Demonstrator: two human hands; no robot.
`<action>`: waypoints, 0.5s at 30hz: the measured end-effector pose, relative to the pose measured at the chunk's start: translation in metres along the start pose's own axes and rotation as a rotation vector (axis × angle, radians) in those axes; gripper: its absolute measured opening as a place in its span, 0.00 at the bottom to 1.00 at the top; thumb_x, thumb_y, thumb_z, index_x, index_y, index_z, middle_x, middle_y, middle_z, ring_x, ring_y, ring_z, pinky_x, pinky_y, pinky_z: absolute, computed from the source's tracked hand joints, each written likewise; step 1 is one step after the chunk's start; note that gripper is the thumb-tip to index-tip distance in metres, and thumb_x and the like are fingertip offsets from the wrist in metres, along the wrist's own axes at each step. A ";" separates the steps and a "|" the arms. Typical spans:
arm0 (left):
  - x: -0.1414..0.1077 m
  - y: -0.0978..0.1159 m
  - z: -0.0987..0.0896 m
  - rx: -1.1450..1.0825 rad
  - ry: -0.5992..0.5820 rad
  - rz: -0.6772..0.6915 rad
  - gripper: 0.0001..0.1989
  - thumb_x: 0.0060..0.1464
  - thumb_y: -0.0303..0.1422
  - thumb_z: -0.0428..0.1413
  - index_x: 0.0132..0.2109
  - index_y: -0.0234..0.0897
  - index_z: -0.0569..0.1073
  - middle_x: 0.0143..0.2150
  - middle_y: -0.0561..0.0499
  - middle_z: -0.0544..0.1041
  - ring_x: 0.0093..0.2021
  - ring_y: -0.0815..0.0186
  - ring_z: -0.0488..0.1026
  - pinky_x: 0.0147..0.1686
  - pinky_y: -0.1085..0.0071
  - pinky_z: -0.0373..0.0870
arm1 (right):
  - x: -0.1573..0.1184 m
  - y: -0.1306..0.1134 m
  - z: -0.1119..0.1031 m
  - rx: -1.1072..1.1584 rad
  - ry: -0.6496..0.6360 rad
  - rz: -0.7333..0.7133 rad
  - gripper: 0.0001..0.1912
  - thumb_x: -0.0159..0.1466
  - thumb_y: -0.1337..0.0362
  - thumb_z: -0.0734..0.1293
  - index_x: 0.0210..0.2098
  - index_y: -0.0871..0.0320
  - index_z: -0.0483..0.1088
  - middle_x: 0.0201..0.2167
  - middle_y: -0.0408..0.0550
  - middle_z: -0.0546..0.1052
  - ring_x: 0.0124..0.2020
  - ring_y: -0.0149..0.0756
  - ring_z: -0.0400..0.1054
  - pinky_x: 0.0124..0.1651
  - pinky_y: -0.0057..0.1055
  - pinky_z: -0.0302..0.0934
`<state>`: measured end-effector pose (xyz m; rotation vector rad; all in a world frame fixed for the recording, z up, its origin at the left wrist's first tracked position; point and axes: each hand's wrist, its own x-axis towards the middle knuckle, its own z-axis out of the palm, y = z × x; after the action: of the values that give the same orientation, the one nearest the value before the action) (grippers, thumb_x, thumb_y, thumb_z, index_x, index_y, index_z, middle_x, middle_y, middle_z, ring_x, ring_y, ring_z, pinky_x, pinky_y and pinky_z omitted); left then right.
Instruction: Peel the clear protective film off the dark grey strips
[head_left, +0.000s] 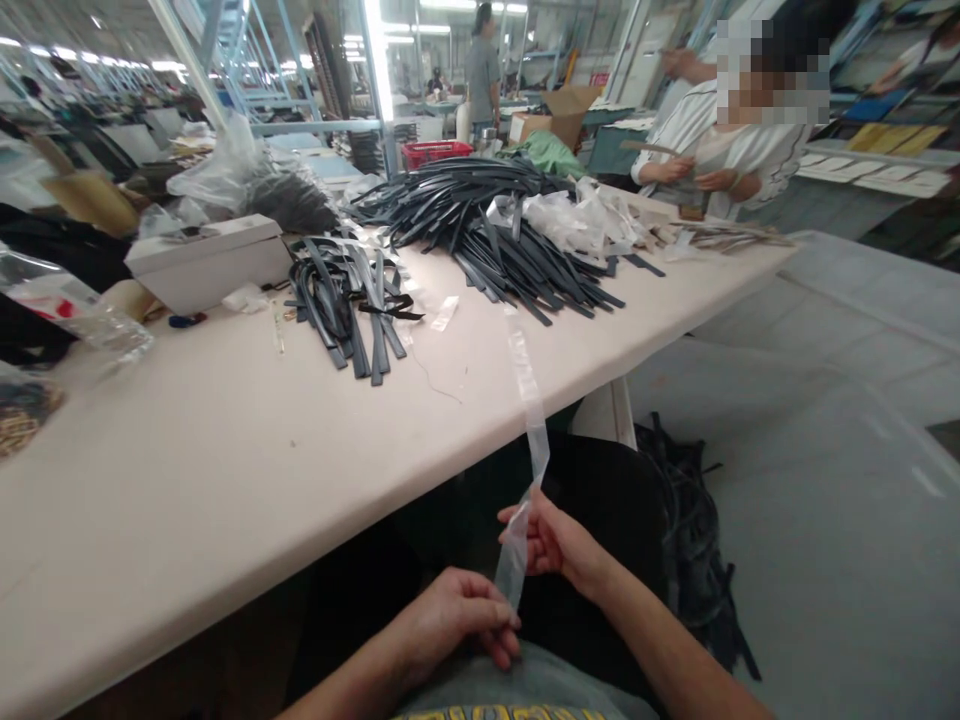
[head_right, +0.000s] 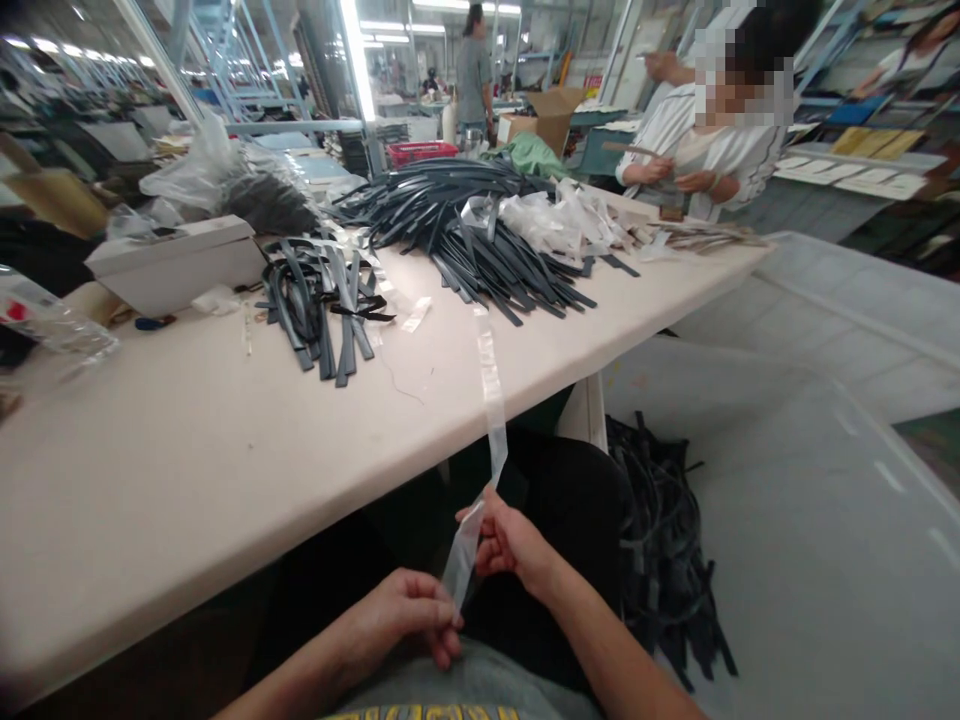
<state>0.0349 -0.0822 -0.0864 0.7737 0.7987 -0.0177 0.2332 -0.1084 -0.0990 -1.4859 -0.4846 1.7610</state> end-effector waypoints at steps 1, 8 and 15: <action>-0.002 -0.003 -0.004 -0.009 0.022 0.001 0.12 0.41 0.36 0.62 0.30 0.30 0.77 0.26 0.47 0.80 0.22 0.69 0.73 0.28 0.75 0.63 | 0.000 0.007 0.004 -0.014 -0.040 0.025 0.36 0.57 0.33 0.59 0.39 0.61 0.75 0.30 0.49 0.78 0.21 0.27 0.67 0.25 0.25 0.62; -0.015 -0.014 -0.022 -0.022 0.102 0.017 0.14 0.43 0.38 0.63 0.32 0.29 0.78 0.29 0.45 0.81 0.25 0.69 0.73 0.31 0.74 0.64 | 0.006 0.022 0.031 -0.167 -0.028 -0.101 0.20 0.51 0.49 0.73 0.29 0.61 0.72 0.22 0.39 0.72 0.20 0.23 0.60 0.25 0.24 0.54; -0.010 -0.007 -0.033 0.136 0.126 0.109 0.19 0.46 0.45 0.61 0.35 0.29 0.80 0.29 0.48 0.79 0.29 0.67 0.71 0.35 0.71 0.63 | 0.009 0.008 0.039 -0.280 -0.049 -0.210 0.13 0.52 0.55 0.72 0.26 0.60 0.72 0.20 0.38 0.70 0.20 0.25 0.59 0.27 0.26 0.53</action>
<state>0.0042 -0.0689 -0.0987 0.9539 0.8800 0.0753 0.1934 -0.0995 -0.1013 -1.5196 -0.9098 1.6146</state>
